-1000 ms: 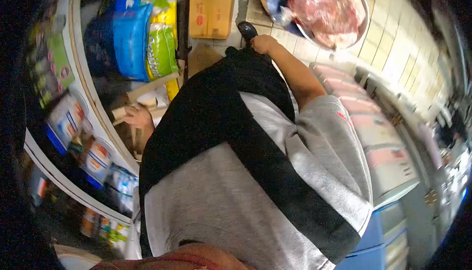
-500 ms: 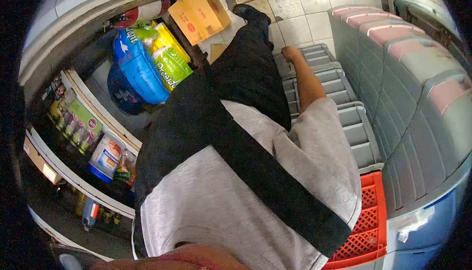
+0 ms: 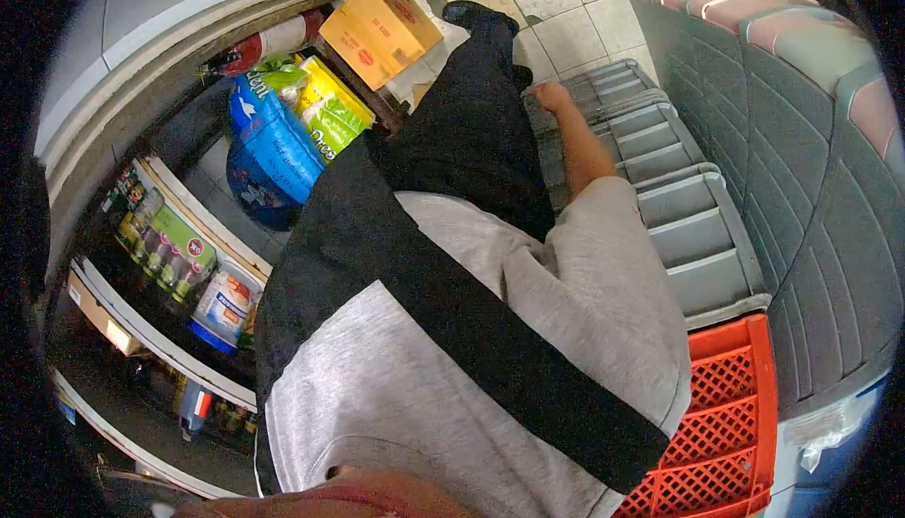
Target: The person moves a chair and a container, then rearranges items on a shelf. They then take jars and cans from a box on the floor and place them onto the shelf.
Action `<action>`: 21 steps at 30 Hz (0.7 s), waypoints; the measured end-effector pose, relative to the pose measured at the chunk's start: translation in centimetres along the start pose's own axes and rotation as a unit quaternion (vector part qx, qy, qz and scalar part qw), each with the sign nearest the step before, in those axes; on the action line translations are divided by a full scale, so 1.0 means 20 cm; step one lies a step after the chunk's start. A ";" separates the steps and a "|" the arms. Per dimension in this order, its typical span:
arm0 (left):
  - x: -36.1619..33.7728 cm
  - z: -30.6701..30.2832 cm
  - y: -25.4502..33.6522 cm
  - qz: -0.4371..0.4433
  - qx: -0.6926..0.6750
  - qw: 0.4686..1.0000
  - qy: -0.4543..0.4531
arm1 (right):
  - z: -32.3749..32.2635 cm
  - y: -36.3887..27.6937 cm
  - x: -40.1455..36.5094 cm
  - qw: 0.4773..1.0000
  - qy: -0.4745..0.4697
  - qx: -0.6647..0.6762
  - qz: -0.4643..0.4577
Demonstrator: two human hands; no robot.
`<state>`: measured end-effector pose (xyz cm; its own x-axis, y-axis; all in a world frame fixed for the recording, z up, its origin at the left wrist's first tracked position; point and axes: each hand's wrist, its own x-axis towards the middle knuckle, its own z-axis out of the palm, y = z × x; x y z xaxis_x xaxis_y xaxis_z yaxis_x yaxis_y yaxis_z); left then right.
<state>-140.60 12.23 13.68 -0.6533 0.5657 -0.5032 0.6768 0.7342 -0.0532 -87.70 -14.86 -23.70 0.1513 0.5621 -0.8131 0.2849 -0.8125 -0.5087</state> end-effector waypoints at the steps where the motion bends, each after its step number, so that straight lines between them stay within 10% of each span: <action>1: 0.00 -0.01 0.01 0.000 0.001 1.000 -0.002 | -0.01 -0.01 -0.01 1.000 0.002 0.002 0.002; 7: -0.01 -0.03 0.00 -0.006 -0.005 1.000 -0.013 | -0.01 0.05 0.05 0.972 0.049 -0.165 -0.163; 9: -0.01 -0.03 0.00 -0.008 -0.006 1.000 -0.016 | -0.05 -0.05 0.00 0.992 -0.008 0.103 0.078; 14: -0.01 -0.04 -0.01 -0.014 -0.009 1.000 -0.020 | 0.11 0.09 0.14 0.999 0.014 0.007 -0.032; 21: -0.01 -0.03 -0.03 -0.021 -0.009 0.999 -0.025 | 0.01 -0.07 0.02 0.991 -0.033 0.105 0.077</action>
<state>-141.07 11.93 14.23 -0.6626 0.5157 -0.5431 0.6429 0.7637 -0.0592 -88.20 -13.64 -23.32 0.1130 0.4235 -0.8988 0.0592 -0.9059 -0.4194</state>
